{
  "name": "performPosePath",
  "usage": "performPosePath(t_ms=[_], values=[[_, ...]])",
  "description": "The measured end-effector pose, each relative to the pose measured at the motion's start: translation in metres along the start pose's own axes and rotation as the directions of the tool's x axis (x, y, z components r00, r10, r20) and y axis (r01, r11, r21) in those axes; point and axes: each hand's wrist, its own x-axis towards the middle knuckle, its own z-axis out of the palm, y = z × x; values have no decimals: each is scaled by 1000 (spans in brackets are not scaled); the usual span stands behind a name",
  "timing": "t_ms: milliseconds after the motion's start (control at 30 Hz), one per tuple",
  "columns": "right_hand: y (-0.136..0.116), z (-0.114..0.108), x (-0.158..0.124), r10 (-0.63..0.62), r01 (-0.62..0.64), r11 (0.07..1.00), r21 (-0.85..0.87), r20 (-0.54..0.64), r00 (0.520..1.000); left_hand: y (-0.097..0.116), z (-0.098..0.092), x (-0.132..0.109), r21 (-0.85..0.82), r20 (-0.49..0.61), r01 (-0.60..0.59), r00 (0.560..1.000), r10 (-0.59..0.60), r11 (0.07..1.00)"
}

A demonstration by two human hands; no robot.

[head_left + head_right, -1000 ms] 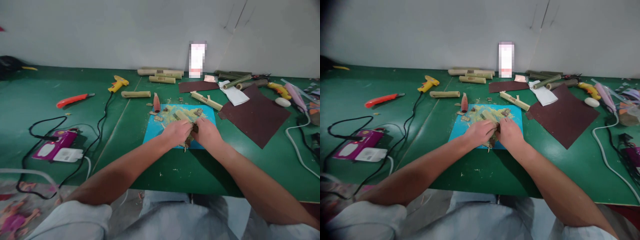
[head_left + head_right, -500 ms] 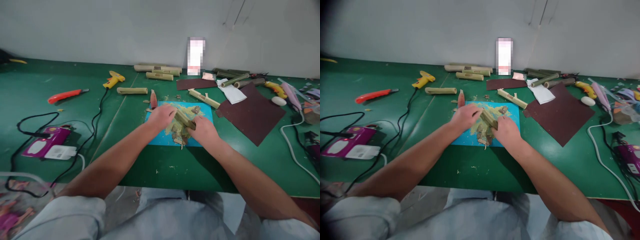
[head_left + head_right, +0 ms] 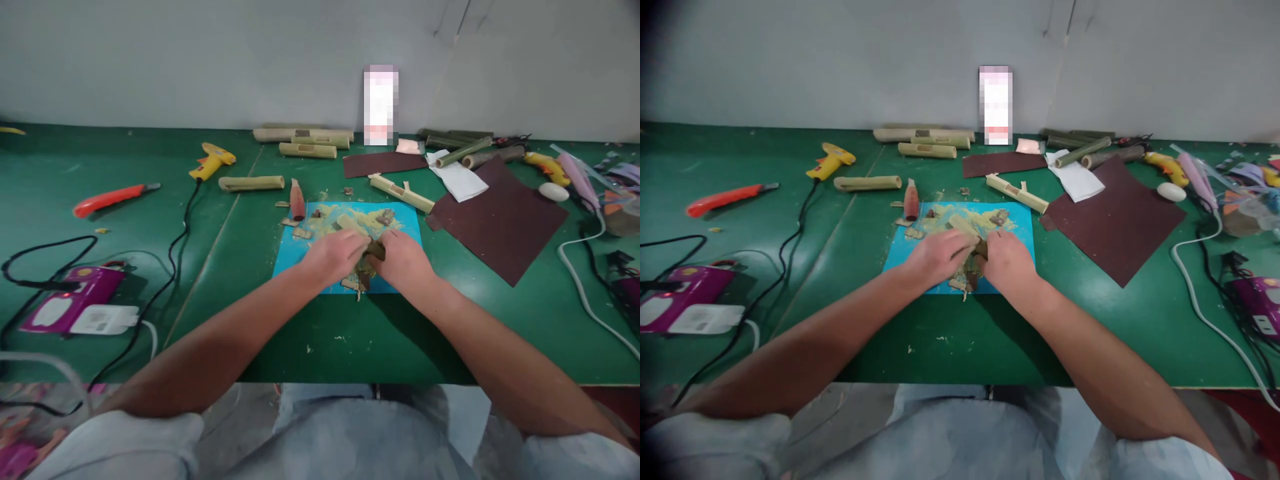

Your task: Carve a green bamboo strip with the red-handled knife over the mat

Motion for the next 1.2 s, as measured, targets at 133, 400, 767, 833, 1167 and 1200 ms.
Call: performPosePath(t_ms=[133, 400, 767, 833, 1167, 1200], values=[[-1, -1, -1, 5, -5, 1000, -2, -1, 1000, -7, -6, 2, 119, -118, 112, 988, -98, 987], [0, 0, -2, 3, -3, 1000, -1, -24, 1000, 4, -6, -1, 100, -58, 60, 997, -54, 993], [0, -2, -1, 22, -21, 999, 34, -14, 1000, 1, -11, 2, -28, -114, 96, 989, -98, 995], [0, -1, -1, 24, -23, 999, 37, -11, 1000, 1, -13, 2, -39, -120, 102, 987, -106, 994], [-1, -1, -1, 6, -5, 1000, 25, -10, 1000, -1, -14, 3, -14, -103, 124, 987, -125, 992], [-1, -1, -1, 4, -4, 1000, 25, -12, 1000, 2, -14, 3, -12, -91, 107, 990, -108, 994]])
